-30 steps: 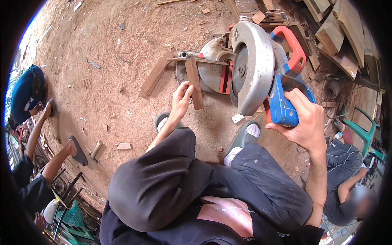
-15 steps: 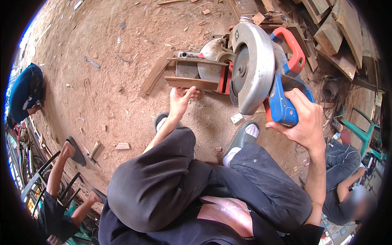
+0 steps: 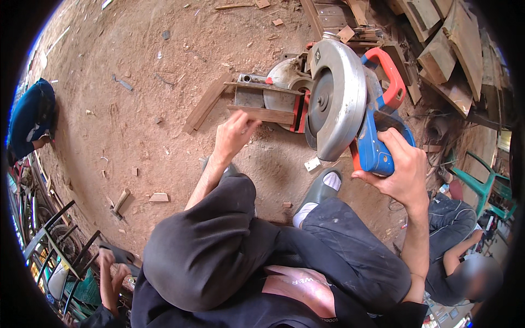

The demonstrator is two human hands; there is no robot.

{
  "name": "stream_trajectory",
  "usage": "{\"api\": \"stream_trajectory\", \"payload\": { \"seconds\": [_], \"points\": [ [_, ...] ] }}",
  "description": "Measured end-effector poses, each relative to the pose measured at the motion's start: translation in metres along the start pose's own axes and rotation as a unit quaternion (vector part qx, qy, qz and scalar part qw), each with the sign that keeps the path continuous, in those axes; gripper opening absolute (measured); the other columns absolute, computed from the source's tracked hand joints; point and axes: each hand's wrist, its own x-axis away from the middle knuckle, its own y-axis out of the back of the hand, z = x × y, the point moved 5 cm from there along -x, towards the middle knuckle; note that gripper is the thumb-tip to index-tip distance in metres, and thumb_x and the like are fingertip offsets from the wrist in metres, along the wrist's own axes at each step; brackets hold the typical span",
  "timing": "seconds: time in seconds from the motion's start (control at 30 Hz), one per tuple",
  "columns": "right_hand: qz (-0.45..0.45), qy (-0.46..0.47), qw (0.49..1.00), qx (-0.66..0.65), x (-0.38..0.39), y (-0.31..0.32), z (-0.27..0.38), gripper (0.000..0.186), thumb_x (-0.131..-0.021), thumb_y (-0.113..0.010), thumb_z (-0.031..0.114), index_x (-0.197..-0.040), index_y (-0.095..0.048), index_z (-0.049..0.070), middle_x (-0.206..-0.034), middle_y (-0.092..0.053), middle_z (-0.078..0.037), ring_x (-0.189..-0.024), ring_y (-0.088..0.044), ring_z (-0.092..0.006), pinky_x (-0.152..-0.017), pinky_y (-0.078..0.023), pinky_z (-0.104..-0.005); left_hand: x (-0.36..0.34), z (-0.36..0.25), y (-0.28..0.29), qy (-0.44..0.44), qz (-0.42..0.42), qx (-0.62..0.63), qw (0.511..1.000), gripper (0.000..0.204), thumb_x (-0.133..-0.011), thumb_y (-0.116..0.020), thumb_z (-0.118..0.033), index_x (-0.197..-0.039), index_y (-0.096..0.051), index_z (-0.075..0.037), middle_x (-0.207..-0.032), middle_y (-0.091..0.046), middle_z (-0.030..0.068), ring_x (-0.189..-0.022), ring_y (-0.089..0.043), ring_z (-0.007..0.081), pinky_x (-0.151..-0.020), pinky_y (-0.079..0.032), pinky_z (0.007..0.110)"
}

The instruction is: The person operates a miter saw to cut a small wooden piece while sitting on the ground, then picks up the cut piece.

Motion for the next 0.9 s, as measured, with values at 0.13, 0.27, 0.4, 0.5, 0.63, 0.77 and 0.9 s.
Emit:
{"api": "stream_trajectory", "payload": {
  "seconds": [0.13, 0.27, 0.4, 0.5, 0.63, 0.77, 0.9],
  "points": [
    [0.000, 0.004, 1.000, -0.002, -0.001, 0.000, 0.000, 0.074, -0.065, -0.095, 0.057, -0.113, -0.069, 0.007, -0.102, -0.070, -0.008, -0.083, -0.074, -0.0357, -0.068, -0.060, -0.0461, -0.020, -0.007, 0.008, -0.101, 0.012, -0.093, 0.990, 0.051, -0.082, -0.089, -0.030, -0.127, -0.071, -0.014, -0.128, -0.064, 0.0054, -0.128, -0.058, 0.0281, -0.100, -0.052, 0.043],
    [0.010, 0.002, 1.000, 0.010, -0.001, 0.000, 0.001, 0.075, -0.064, -0.095, 0.058, -0.113, -0.069, 0.007, -0.100, -0.070, -0.008, -0.082, -0.074, -0.0349, -0.066, -0.059, -0.0454, -0.028, -0.013, 0.006, -0.176, -0.012, -0.176, 0.968, 0.051, -0.080, -0.089, -0.036, -0.123, -0.072, -0.014, -0.123, -0.066, 0.0045, -0.122, -0.061, 0.0254, -0.101, -0.050, 0.041],
    [-0.008, 0.012, 1.000, 0.015, -0.001, -0.001, 0.001, 0.076, -0.064, -0.095, 0.060, -0.111, -0.069, 0.006, -0.098, -0.069, -0.008, -0.080, -0.074, -0.0341, -0.064, -0.058, -0.0450, -0.031, -0.016, -0.012, -0.149, -0.014, -0.140, 0.979, 0.047, -0.079, -0.088, -0.039, -0.117, -0.073, -0.015, -0.116, -0.067, 0.0020, -0.109, -0.064, 0.0239, -0.095, -0.049, 0.041],
    [-0.011, 0.008, 1.000, 0.013, -0.001, -0.001, 0.002, 0.074, -0.065, -0.095, 0.059, -0.109, -0.068, 0.006, -0.096, -0.068, -0.007, -0.078, -0.074, -0.0337, -0.064, -0.058, -0.0447, -0.034, -0.020, -0.029, -0.142, -0.051, -0.129, 0.980, 0.046, -0.078, -0.089, -0.039, -0.114, -0.073, -0.016, -0.108, -0.066, 0.0014, -0.098, -0.064, 0.0241, -0.086, -0.051, 0.040],
    [-0.015, 0.007, 1.000, 0.020, -0.001, -0.002, 0.003, 0.072, -0.066, -0.095, 0.059, -0.106, -0.067, 0.007, -0.095, -0.067, -0.008, -0.076, -0.073, -0.0332, -0.062, -0.057, -0.0440, -0.037, -0.023, -0.040, -0.138, -0.074, -0.094, 0.983, 0.045, -0.078, -0.089, -0.038, -0.114, -0.073, -0.015, -0.104, -0.064, 0.0023, -0.097, -0.064, 0.0245, -0.083, -0.052, 0.039],
    [-0.020, 0.006, 1.000, 0.020, -0.001, -0.005, 0.004, 0.070, -0.067, -0.094, 0.060, -0.104, -0.067, 0.007, -0.094, -0.067, -0.008, -0.073, -0.072, -0.0325, -0.061, -0.056, -0.0437, -0.038, -0.020, -0.040, -0.138, -0.087, -0.077, 0.984, 0.045, -0.079, -0.089, -0.038, -0.114, -0.074, -0.015, -0.104, -0.064, 0.0022, -0.096, -0.063, 0.0245, -0.083, -0.051, 0.039],
    [-0.036, 0.003, 0.999, 0.020, 0.006, -0.012, 0.007, 0.069, -0.068, -0.093, 0.061, -0.101, -0.068, 0.006, -0.091, -0.064, -0.008, -0.069, -0.071, -0.0318, -0.060, -0.056, -0.0431, -0.039, -0.021, -0.040, -0.140, -0.078, -0.079, 0.984, 0.042, -0.079, -0.089, -0.038, -0.111, -0.074, -0.016, -0.103, -0.065, 0.0016, -0.095, -0.063, 0.0243, -0.081, -0.050, 0.038]
  ]
}}
